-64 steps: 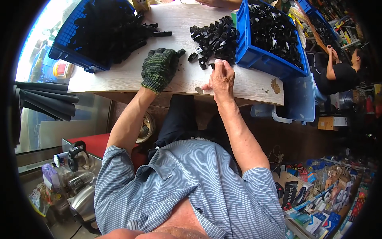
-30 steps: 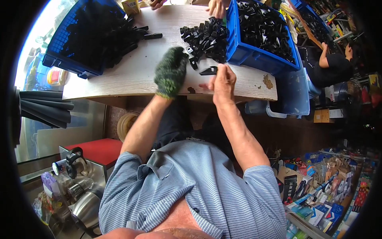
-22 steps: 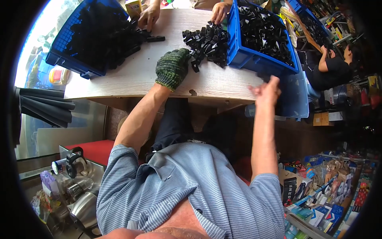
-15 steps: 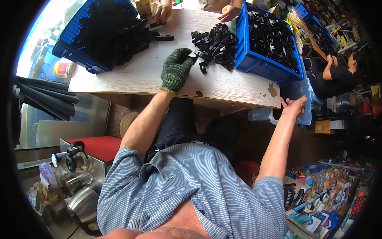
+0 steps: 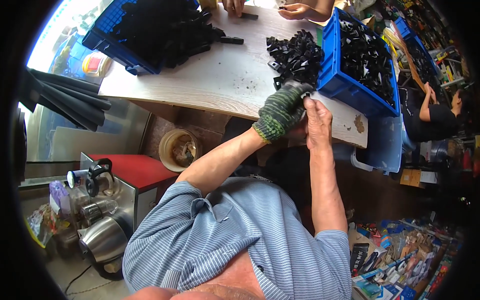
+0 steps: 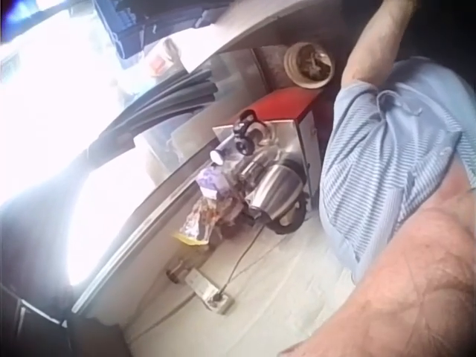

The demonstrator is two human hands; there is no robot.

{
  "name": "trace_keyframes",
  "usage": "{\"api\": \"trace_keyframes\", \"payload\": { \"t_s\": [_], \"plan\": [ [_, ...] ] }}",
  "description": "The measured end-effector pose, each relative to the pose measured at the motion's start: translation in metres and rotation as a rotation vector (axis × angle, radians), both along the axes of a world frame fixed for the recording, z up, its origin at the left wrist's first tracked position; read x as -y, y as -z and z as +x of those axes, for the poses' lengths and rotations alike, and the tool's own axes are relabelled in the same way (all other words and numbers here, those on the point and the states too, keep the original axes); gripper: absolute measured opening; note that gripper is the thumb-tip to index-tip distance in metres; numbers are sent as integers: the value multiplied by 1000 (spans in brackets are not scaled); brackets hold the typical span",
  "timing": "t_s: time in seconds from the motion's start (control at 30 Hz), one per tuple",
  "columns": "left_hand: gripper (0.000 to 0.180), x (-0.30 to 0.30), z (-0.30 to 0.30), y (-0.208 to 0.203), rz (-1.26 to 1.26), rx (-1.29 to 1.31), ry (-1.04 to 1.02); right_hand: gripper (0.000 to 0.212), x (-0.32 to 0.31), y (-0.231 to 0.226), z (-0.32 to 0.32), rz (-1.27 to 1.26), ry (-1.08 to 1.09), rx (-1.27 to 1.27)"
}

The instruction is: Sorting and inspecting small black plastic components on a factory workbench.

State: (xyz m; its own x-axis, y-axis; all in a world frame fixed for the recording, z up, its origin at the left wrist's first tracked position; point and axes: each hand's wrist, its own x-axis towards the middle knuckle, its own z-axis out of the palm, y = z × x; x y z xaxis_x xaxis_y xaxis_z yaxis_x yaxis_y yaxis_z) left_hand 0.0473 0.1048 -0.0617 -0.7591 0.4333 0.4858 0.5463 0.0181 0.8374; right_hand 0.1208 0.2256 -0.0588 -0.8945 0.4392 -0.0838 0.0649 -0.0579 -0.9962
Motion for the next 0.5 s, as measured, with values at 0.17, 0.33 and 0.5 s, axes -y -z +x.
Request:
{"api": "trace_keyframes", "payload": {
  "t_s": [0.17,0.33,0.5],
  "plan": [
    [42,11,-4,0,-14,-94,21,32,12,-3,0,3,74,-73],
    [41,48,-7,-11,-197,-283,-121,39,16,-3,2,-17,43,-47],
    [41,155,-102,-16,-572,-668,-754,39,27,-15,0,-126,204,12]
  ]
}}
